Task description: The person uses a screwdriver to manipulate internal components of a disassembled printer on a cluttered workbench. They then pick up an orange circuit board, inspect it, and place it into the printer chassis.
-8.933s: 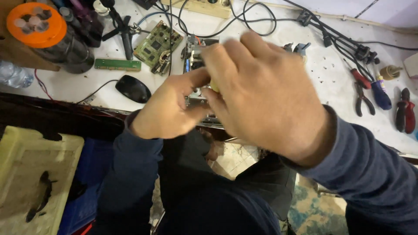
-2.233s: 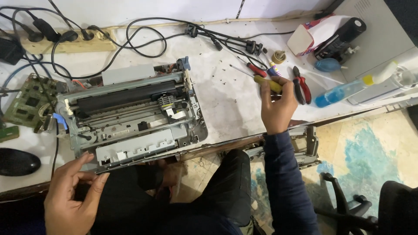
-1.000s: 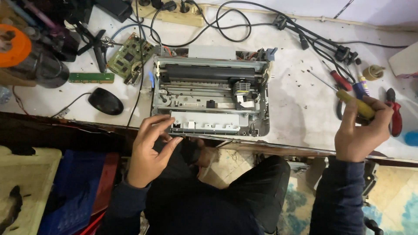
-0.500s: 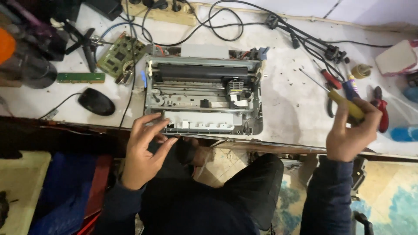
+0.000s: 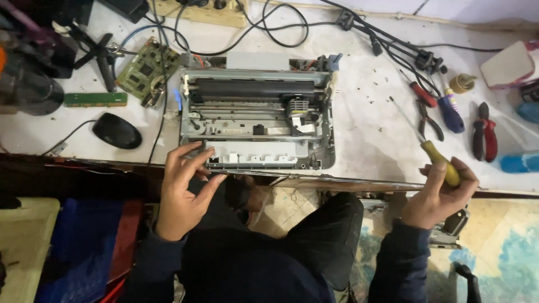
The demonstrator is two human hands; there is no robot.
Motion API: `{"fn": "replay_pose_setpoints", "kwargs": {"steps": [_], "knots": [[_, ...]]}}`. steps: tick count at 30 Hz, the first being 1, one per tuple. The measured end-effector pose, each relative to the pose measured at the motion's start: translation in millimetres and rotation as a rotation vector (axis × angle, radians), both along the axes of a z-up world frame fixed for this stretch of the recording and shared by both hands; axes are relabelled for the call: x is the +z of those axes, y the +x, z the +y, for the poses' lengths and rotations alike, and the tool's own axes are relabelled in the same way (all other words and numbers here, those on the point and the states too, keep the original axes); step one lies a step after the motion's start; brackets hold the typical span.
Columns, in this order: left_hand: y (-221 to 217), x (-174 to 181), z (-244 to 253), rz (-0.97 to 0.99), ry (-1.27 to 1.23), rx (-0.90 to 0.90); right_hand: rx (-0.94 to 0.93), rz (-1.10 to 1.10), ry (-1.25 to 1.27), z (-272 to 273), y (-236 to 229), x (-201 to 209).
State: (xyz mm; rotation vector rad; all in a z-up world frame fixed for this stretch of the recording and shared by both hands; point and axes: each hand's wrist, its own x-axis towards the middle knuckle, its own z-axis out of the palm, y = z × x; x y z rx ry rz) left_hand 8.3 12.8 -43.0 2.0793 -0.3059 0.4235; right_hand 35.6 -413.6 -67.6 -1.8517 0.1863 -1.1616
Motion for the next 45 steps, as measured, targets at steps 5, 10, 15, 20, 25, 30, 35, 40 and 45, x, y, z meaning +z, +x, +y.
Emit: {"fn": "replay_pose_setpoints", "kwargs": {"steps": [5,10,15,20,25,30,35,40,45], "knots": [[2,1,-3,-0.009,0.007,-0.008,-0.063,0.010,0.045,-6,-16,-15],[2,-6,-6,-0.007,-0.008,-0.002,-0.060,0.021,0.094,-4,-26,-8],[5,-10,-8,-0.032,-0.023,0.019,-0.016,0.045,0.146,-5,-38,-17],[10,-10,-9,-0.125,0.018,0.039,-0.003,0.120,0.073,-14,-48,-36],[15,-13,-6,-0.208,0.095,0.040,-0.076,0.052,0.272,6,-59,-26],[14,-23,4,-0.142,0.093,0.011,-0.122,0.092,0.311,-7,-71,-34],[15,-21,12,0.051,0.232,0.042,-0.166,0.133,0.399,-24,-79,-52],[8,-24,0,0.034,0.246,0.161,-0.105,0.135,0.423,-29,-76,-57],[9,7,-38,0.302,0.405,0.431,-0.055,0.167,0.411,-30,-63,-53]]}}
